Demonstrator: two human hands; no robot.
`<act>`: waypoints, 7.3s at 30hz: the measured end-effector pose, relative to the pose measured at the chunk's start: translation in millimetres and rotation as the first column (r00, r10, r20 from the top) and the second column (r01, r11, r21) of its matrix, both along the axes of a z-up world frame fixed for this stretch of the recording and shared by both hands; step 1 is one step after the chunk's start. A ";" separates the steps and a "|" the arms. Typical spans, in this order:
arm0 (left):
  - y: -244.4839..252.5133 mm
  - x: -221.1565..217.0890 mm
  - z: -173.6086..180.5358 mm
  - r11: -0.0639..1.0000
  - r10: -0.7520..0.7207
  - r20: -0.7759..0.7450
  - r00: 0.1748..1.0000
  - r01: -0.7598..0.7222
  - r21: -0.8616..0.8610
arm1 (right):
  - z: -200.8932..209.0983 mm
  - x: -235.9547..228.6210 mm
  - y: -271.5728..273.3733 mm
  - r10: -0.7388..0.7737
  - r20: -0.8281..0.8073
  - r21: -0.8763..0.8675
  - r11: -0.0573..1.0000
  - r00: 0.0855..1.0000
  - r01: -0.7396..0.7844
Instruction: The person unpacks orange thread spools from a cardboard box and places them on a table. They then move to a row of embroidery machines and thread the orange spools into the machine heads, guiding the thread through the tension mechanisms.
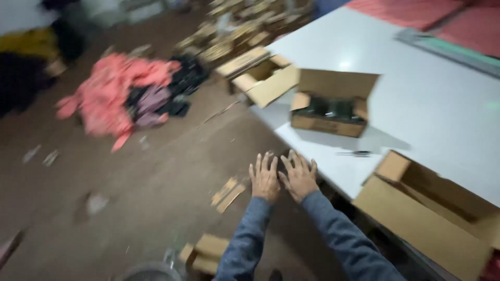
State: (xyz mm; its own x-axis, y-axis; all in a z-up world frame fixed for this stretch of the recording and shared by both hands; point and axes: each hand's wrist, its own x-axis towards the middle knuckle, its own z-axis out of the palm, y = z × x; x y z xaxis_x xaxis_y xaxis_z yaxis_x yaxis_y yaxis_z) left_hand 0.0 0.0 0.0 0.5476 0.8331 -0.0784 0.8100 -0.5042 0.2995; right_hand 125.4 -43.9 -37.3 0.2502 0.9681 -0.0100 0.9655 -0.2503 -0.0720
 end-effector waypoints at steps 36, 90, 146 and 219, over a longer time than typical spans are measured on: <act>-158.0 386.6 -127.9 0.849 -0.508 -0.128 0.852 0.520 0.092 | -85.0 297.5 -390.5 -0.912 -0.113 0.007 0.397 0.395 0.918; -117.7 394.6 -127.3 0.430 -0.819 0.537 0.203 0.837 0.339 | -27.9 325.1 -293.5 -0.208 -0.961 0.197 -0.057 0.181 0.979; -199.1 321.6 52.0 0.239 -0.204 0.901 0.382 0.912 -0.333 | 87.2 212.5 -351.0 0.124 -0.855 0.517 0.128 0.503 0.846; -183.3 326.3 54.9 0.449 -0.701 0.710 -0.075 0.727 0.520 | 30.2 240.1 -310.4 0.047 -0.998 0.046 0.140 0.039 0.989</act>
